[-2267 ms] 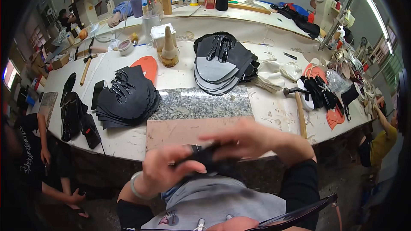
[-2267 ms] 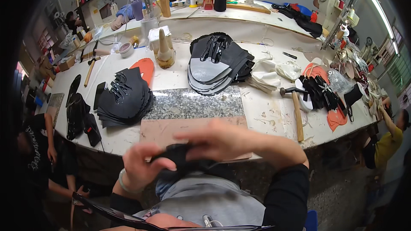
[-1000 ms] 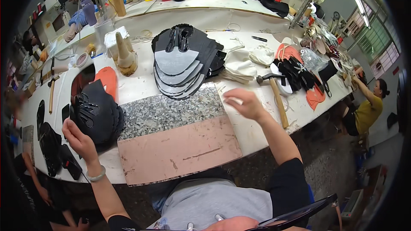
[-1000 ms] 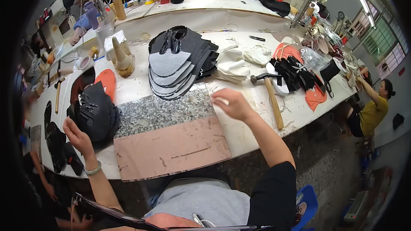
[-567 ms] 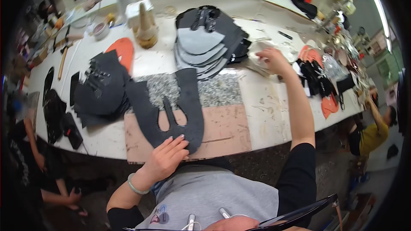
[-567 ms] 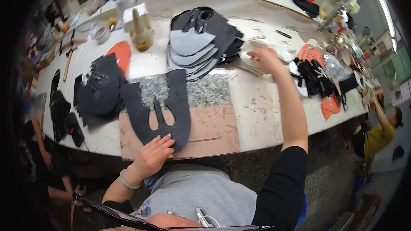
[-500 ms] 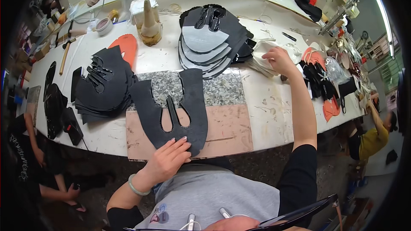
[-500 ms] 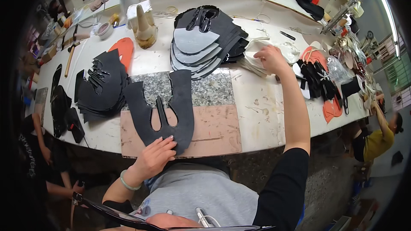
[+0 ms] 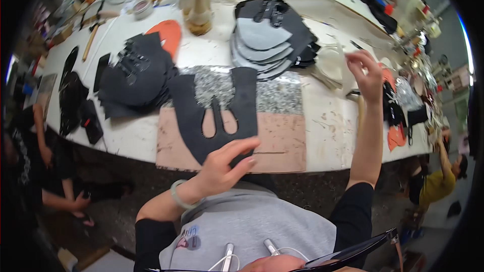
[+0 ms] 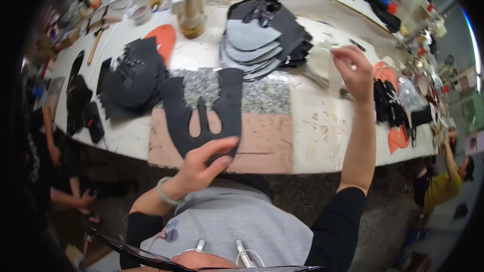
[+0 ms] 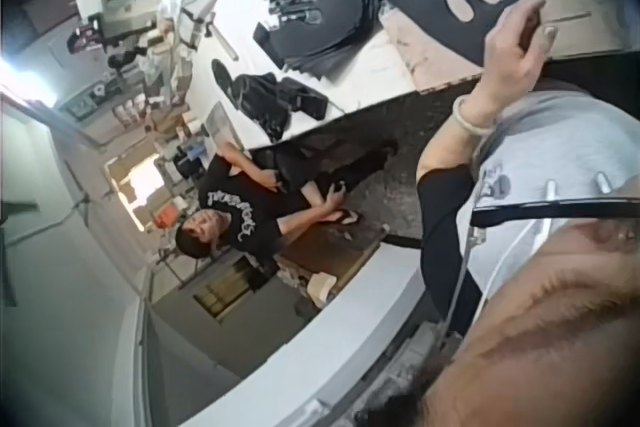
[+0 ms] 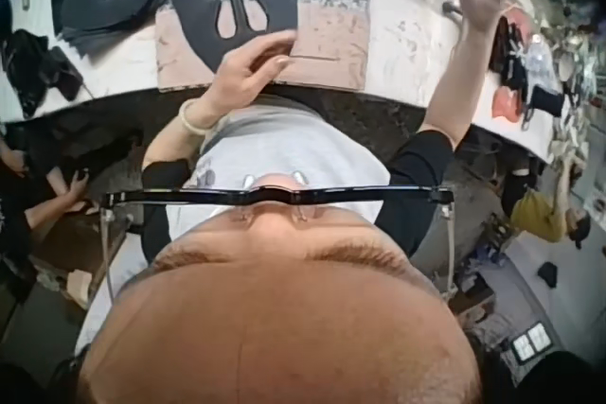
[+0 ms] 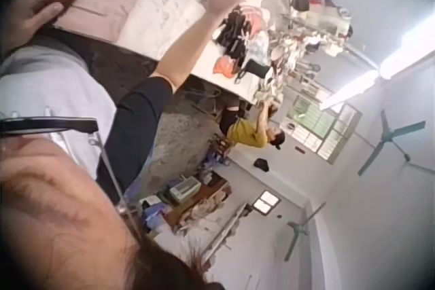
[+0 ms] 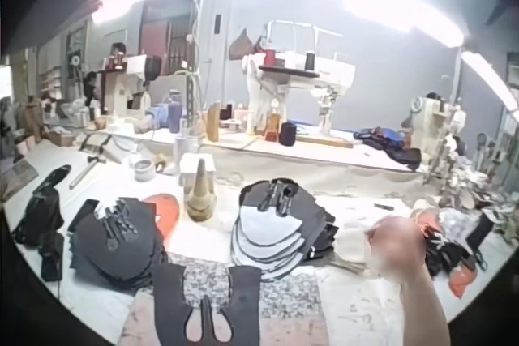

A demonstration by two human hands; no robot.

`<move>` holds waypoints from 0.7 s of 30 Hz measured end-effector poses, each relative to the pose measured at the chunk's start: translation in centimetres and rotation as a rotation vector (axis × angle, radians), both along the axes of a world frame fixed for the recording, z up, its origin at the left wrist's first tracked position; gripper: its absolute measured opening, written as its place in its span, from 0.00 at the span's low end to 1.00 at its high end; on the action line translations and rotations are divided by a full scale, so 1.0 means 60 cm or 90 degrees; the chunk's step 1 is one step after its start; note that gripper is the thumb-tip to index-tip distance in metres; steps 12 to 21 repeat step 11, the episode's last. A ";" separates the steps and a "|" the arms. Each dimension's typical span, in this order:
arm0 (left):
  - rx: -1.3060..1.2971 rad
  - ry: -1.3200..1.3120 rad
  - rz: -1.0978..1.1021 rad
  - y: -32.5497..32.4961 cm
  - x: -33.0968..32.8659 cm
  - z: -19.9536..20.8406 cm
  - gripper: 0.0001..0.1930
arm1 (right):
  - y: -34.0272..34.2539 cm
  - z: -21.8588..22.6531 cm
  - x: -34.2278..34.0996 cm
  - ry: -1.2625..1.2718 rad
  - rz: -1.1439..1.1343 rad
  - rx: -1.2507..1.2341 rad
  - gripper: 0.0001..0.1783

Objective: The person peels the backing from adhesive lining pieces, sticks them onto shoe upper cutouts by hand, presses them flat, and stacks the assembled pieces.

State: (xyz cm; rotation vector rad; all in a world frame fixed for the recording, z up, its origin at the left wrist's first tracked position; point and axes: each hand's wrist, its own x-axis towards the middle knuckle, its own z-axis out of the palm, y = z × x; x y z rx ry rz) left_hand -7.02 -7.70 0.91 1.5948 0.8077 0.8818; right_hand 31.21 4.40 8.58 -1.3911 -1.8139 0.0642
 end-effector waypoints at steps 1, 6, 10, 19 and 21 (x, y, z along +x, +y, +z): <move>-0.015 -0.075 0.014 0.002 0.024 -0.005 0.23 | -0.023 0.011 -0.039 -0.033 0.033 -0.001 0.07; -0.273 -0.299 -0.073 0.046 0.131 -0.012 0.29 | -0.086 0.014 -0.103 -0.073 0.023 0.000 0.10; -0.205 -0.161 -0.113 0.068 0.122 -0.019 0.30 | -0.075 -0.010 -0.044 -0.004 -0.092 -0.046 0.12; -0.195 -0.108 -0.125 0.083 0.115 -0.025 0.30 | -0.077 -0.012 -0.032 -0.008 -0.122 -0.041 0.13; -0.195 -0.108 -0.125 0.083 0.115 -0.025 0.30 | -0.077 -0.012 -0.032 -0.008 -0.122 -0.041 0.13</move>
